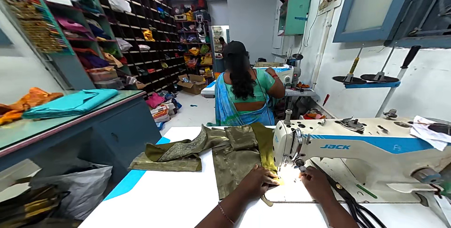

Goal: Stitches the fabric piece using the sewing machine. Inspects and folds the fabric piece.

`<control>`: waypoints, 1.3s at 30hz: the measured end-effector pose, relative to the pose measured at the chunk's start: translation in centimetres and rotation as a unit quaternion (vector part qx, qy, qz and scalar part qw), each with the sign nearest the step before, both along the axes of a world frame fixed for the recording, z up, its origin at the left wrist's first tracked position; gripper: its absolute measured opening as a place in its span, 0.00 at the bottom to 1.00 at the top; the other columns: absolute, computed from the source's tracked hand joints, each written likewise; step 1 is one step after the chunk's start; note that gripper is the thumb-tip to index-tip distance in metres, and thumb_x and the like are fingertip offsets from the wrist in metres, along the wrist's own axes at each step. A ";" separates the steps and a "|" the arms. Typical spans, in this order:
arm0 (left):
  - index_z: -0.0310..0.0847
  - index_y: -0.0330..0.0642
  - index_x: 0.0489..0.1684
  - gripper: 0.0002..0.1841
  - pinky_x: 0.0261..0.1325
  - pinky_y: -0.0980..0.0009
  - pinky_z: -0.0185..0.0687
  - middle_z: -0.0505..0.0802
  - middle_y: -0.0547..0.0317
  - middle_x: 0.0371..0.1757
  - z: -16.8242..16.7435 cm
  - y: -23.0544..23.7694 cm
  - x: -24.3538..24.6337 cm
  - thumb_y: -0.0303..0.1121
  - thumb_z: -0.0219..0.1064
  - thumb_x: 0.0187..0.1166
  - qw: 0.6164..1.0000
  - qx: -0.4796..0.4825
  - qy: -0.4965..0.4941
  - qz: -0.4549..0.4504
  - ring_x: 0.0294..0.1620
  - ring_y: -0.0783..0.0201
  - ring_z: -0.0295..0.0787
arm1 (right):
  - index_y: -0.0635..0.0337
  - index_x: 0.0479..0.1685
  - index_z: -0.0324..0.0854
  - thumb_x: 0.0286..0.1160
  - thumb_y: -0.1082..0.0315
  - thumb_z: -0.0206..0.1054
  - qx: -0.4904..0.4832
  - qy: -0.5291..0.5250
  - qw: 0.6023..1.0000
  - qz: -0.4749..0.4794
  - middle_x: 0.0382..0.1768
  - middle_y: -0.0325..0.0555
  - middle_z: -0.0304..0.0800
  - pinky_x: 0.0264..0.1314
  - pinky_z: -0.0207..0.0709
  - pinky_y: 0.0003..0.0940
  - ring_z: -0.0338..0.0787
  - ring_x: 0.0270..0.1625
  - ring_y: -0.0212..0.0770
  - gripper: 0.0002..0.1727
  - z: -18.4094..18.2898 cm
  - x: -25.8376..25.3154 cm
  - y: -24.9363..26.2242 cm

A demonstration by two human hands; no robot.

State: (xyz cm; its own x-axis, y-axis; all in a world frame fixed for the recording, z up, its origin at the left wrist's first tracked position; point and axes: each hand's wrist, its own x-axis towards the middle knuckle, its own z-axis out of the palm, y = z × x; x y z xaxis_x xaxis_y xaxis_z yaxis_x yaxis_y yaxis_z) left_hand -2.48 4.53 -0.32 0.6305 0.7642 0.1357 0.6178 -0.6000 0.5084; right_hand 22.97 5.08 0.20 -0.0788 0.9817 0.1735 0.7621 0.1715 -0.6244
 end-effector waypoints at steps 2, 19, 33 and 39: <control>0.92 0.51 0.64 0.21 0.93 0.47 0.46 0.87 0.55 0.74 0.1 -0.1 0.0 0.24 0.57 0.81 1.000 -0.007 -0.005 0.006 0.83 0.54 0.73 | 0.71 0.43 0.89 0.82 0.73 0.62 -0.015 0.015 0.999 -0.046 0.46 0.61 0.89 0.61 0.77 0.52 0.87 0.50 0.55 0.11 0.2 0.1 0.1; 0.96 0.52 0.55 0.21 0.86 0.48 0.61 0.93 0.59 0.65 -0.5 0.3 0.2 0.18 0.62 0.74 0.997 0.071 -0.020 0.005 0.74 0.57 0.82 | 0.67 0.31 0.88 0.78 0.76 0.68 0.026 0.049 0.995 -0.080 0.33 0.55 0.86 0.48 0.76 0.50 0.85 0.40 0.50 0.08 -0.2 0.1 0.1; 0.96 0.43 0.52 0.18 0.88 0.49 0.60 0.94 0.55 0.65 0.1 0.7 0.1 0.17 0.63 0.74 0.997 0.057 -0.040 0.018 0.77 0.53 0.82 | 0.68 0.33 0.88 0.79 0.75 0.67 0.007 0.051 0.995 -0.087 0.35 0.55 0.86 0.48 0.76 0.50 0.85 0.40 0.50 0.08 -0.1 0.1 0.0; 0.95 0.41 0.52 0.17 0.88 0.50 0.58 0.93 0.52 0.65 0.4 1.3 0.1 0.16 0.62 0.74 0.998 0.031 -0.048 0.018 0.76 0.52 0.81 | 0.68 0.32 0.87 0.79 0.75 0.67 0.005 0.048 0.995 -0.090 0.34 0.55 0.85 0.48 0.76 0.50 0.84 0.40 0.49 0.08 0.0 0.0 0.1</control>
